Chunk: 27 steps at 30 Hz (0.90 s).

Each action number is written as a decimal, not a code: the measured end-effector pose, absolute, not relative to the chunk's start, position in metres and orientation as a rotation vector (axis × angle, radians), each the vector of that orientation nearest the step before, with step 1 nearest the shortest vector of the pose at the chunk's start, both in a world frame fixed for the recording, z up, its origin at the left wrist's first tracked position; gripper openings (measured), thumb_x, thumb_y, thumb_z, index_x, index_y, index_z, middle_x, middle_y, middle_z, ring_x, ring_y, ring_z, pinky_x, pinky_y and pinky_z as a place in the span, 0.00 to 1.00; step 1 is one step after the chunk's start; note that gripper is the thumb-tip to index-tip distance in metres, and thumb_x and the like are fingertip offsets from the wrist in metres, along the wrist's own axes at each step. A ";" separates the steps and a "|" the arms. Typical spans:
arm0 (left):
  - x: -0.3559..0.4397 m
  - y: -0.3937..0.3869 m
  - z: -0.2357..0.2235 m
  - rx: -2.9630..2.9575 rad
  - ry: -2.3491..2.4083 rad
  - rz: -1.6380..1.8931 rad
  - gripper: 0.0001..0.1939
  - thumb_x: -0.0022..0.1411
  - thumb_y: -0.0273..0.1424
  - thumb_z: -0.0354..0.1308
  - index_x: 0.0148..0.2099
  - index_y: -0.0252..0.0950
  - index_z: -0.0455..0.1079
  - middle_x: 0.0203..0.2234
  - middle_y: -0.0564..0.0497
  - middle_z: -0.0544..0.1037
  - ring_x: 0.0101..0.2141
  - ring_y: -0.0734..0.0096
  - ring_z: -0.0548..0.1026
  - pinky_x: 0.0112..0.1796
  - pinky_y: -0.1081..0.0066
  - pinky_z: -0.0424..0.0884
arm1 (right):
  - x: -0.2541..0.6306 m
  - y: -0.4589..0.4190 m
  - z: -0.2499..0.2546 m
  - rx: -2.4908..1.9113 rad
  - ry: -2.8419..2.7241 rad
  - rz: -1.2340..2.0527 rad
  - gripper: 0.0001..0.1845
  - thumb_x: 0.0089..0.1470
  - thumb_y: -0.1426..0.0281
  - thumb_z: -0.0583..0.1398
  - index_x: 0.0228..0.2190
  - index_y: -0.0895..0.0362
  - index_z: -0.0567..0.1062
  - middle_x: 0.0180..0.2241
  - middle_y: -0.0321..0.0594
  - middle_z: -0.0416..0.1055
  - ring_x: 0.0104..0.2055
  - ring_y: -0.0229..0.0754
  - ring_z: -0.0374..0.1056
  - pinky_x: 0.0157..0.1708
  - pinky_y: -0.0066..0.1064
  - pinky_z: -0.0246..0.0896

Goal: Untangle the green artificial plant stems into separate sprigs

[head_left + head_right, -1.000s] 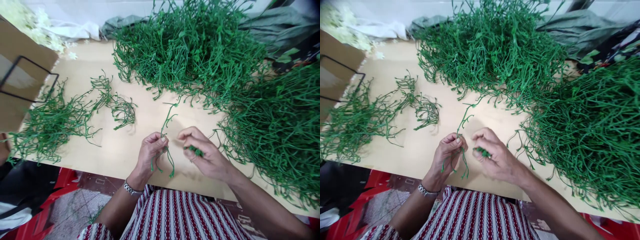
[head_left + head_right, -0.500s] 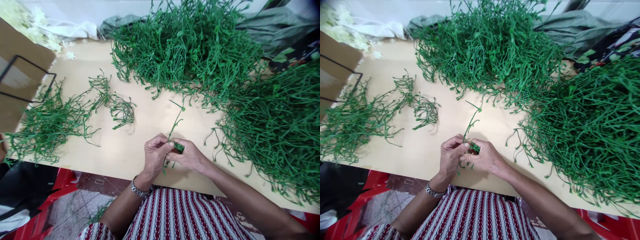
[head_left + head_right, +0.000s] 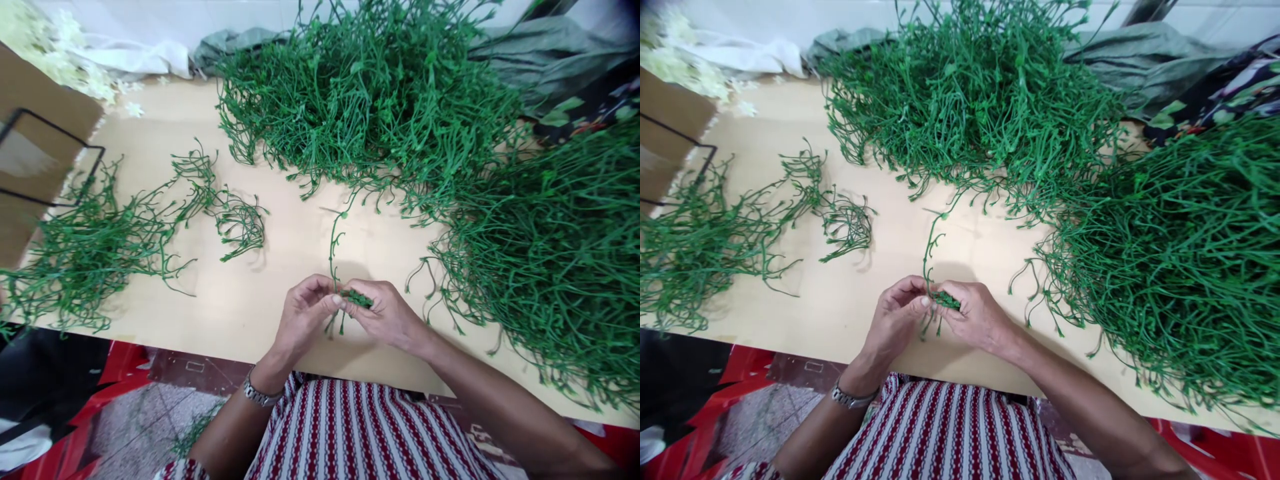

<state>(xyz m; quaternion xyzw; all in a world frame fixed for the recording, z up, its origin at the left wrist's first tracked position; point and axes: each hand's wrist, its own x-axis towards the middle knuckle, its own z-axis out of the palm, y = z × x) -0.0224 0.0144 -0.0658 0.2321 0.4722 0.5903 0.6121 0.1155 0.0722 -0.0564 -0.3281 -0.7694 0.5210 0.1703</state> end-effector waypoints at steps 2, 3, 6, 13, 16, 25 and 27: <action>-0.025 0.012 -0.066 0.577 1.083 1.332 0.08 0.43 0.26 0.66 0.30 0.33 0.73 0.23 0.53 0.73 0.24 0.79 0.69 0.26 0.78 0.67 | 0.116 0.072 -0.056 -0.928 -2.321 1.296 0.07 0.51 0.74 0.54 0.22 0.59 0.63 0.19 0.32 0.59 0.21 0.30 0.54 0.21 0.22 0.47; -0.026 0.012 -0.067 0.592 1.077 1.331 0.08 0.43 0.25 0.66 0.29 0.33 0.73 0.22 0.53 0.73 0.23 0.79 0.69 0.25 0.78 0.66 | 0.117 0.073 -0.056 -0.911 -2.377 1.233 0.06 0.50 0.75 0.53 0.22 0.59 0.64 0.19 0.33 0.59 0.21 0.31 0.54 0.22 0.22 0.47; -0.029 0.012 -0.067 0.643 1.051 1.339 0.06 0.43 0.24 0.66 0.27 0.33 0.73 0.20 0.54 0.72 0.21 0.78 0.69 0.22 0.77 0.65 | 0.120 0.075 -0.056 -0.799 -2.463 1.175 0.05 0.46 0.79 0.51 0.24 0.59 0.64 0.21 0.34 0.62 0.23 0.32 0.57 0.24 0.23 0.49; -0.034 0.010 -0.059 0.979 1.212 1.299 0.03 0.51 0.26 0.61 0.27 0.32 0.71 0.19 0.53 0.70 0.20 0.77 0.67 0.21 0.76 0.62 | 0.123 0.082 -0.047 -0.566 -2.514 1.206 0.09 0.41 0.82 0.48 0.24 0.58 0.62 0.21 0.33 0.60 0.23 0.31 0.54 0.24 0.22 0.48; -0.036 0.010 -0.055 1.274 1.291 1.212 0.04 0.55 0.27 0.56 0.29 0.33 0.69 0.21 0.51 0.70 0.23 0.74 0.68 0.24 0.74 0.63 | 0.123 0.084 -0.044 -0.559 -2.569 1.181 0.09 0.38 0.82 0.48 0.23 0.57 0.58 0.20 0.32 0.55 0.22 0.31 0.49 0.23 0.24 0.44; -0.046 0.011 -0.046 2.078 1.170 0.914 0.07 0.58 0.21 0.45 0.32 0.35 0.62 0.21 0.51 0.66 0.23 0.73 0.62 0.25 0.72 0.58 | 0.126 0.089 -0.038 -0.485 -2.670 1.459 0.11 0.31 0.82 0.47 0.19 0.57 0.51 0.17 0.29 0.48 0.20 0.30 0.45 0.21 0.25 0.39; -0.045 0.010 -0.041 2.173 1.105 0.825 0.07 0.57 0.21 0.44 0.31 0.35 0.61 0.21 0.51 0.65 0.23 0.72 0.61 0.24 0.71 0.58 | 0.127 0.090 -0.036 -0.431 -2.679 1.591 0.10 0.31 0.83 0.47 0.19 0.57 0.52 0.17 0.29 0.48 0.20 0.30 0.45 0.21 0.24 0.39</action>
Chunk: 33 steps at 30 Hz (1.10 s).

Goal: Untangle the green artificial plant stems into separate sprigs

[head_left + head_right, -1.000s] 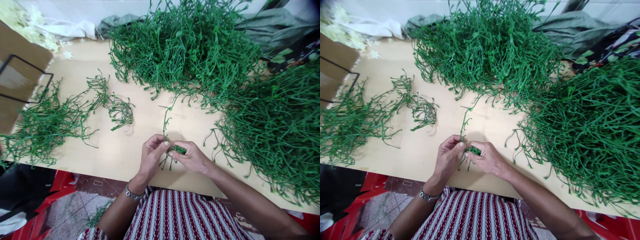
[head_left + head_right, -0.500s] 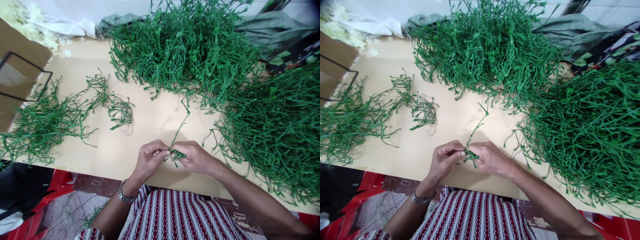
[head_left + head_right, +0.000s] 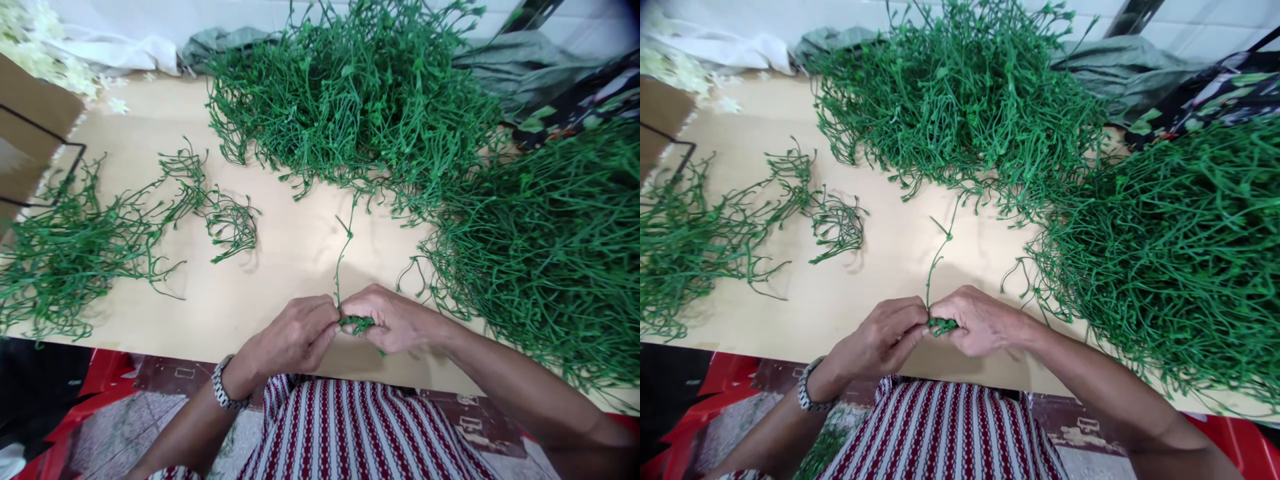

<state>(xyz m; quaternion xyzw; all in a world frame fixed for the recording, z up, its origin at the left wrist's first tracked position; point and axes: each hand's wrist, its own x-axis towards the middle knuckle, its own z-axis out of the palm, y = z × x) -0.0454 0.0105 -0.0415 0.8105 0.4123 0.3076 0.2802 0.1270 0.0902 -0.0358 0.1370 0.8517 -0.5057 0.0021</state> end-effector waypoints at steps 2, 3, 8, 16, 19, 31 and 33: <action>-0.044 0.010 -0.038 2.243 1.063 0.743 0.08 0.56 0.20 0.44 0.31 0.36 0.60 0.21 0.51 0.65 0.23 0.72 0.60 0.24 0.71 0.58 | 0.128 0.092 -0.034 0.397 2.566 -1.647 0.09 0.33 0.83 0.47 0.18 0.57 0.53 0.17 0.29 0.48 0.19 0.29 0.45 0.19 0.24 0.38; -0.043 0.009 -0.036 2.278 1.047 0.708 0.08 0.56 0.19 0.44 0.30 0.36 0.60 0.21 0.50 0.65 0.23 0.72 0.60 0.24 0.71 0.59 | 0.129 0.092 -0.033 0.393 2.515 -1.670 0.09 0.34 0.83 0.48 0.17 0.57 0.53 0.16 0.29 0.48 0.18 0.29 0.45 0.18 0.24 0.38; -0.038 0.007 -0.035 2.443 0.996 0.607 0.08 0.54 0.19 0.45 0.28 0.36 0.60 0.21 0.49 0.66 0.23 0.71 0.60 0.24 0.70 0.60 | 0.131 0.094 -0.031 0.386 2.324 -1.727 0.10 0.37 0.83 0.49 0.15 0.58 0.55 0.15 0.28 0.45 0.17 0.28 0.43 0.17 0.23 0.36; -0.053 0.017 -0.043 1.868 0.957 0.914 0.08 0.56 0.20 0.49 0.29 0.35 0.66 0.20 0.51 0.67 0.24 0.73 0.64 0.25 0.71 0.61 | 0.139 0.097 -0.026 0.375 2.306 -1.799 0.11 0.41 0.85 0.50 0.18 0.59 0.57 0.19 0.29 0.51 0.22 0.29 0.48 0.21 0.23 0.43; -0.050 0.019 -0.047 1.241 1.014 1.237 0.05 0.55 0.24 0.56 0.30 0.37 0.72 0.25 0.50 0.69 0.28 0.73 0.66 0.29 0.72 0.64 | 0.139 0.097 -0.030 0.779 2.319 -1.931 0.06 0.53 0.75 0.51 0.25 0.59 0.64 0.24 0.33 0.60 0.26 0.31 0.56 0.26 0.24 0.52; -0.003 0.016 -0.068 0.504 1.021 1.645 0.02 0.46 0.30 0.65 0.27 0.41 0.76 0.29 0.51 0.71 0.40 0.70 0.68 0.46 0.68 0.64 | 0.106 0.055 -0.054 1.186 1.605 -3.068 0.19 0.48 0.55 0.59 0.33 0.58 0.65 0.16 0.27 0.53 0.16 0.28 0.48 0.15 0.21 0.44; 0.000 0.015 -0.066 0.479 1.022 1.634 0.03 0.46 0.30 0.65 0.27 0.41 0.76 0.29 0.52 0.71 0.37 0.71 0.69 0.42 0.69 0.67 | 0.107 0.054 -0.053 1.259 1.692 -3.005 0.18 0.48 0.55 0.58 0.29 0.59 0.64 0.16 0.28 0.53 0.17 0.28 0.48 0.15 0.21 0.43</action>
